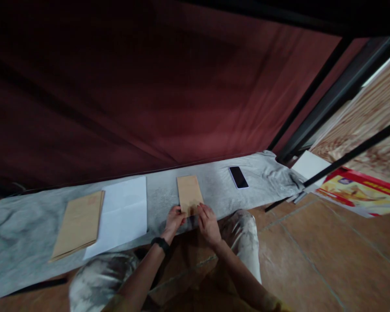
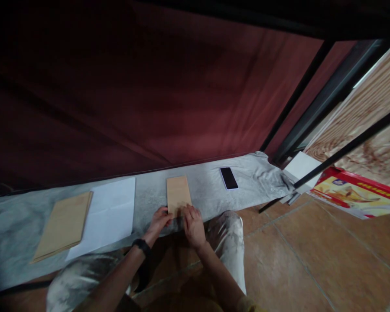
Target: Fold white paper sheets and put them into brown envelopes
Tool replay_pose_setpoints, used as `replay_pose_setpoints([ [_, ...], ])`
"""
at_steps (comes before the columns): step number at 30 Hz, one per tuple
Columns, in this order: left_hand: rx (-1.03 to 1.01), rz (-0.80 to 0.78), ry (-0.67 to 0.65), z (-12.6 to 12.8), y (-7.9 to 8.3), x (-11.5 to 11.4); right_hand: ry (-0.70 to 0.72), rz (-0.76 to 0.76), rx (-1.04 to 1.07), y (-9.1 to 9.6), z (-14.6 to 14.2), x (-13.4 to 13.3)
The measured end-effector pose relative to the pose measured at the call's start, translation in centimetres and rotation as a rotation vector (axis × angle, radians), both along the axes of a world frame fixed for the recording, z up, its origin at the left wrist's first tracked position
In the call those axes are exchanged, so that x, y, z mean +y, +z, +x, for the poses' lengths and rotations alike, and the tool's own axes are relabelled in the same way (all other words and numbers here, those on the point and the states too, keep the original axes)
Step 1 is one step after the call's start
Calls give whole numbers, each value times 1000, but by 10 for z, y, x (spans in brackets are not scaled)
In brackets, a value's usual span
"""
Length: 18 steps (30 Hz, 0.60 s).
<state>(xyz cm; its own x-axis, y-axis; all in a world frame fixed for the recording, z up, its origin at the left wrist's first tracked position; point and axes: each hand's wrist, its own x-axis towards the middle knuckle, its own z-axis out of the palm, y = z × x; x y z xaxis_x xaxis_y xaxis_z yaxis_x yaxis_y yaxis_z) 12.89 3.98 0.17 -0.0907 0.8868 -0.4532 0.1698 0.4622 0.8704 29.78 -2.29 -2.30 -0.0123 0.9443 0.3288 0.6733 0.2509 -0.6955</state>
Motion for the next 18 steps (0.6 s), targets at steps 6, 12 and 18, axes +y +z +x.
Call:
replay_pose_setpoints([
  [6,68,39,-40,-1,-3,-1,178,5,-385,-15,-8,-8],
  [12,289,155,-60,-1,-5,-11,108,-21,-467,-23,-9,-10],
  [18,553,605,-358,4,-13,-46,96,-61,-470,-22,-11,-11],
])
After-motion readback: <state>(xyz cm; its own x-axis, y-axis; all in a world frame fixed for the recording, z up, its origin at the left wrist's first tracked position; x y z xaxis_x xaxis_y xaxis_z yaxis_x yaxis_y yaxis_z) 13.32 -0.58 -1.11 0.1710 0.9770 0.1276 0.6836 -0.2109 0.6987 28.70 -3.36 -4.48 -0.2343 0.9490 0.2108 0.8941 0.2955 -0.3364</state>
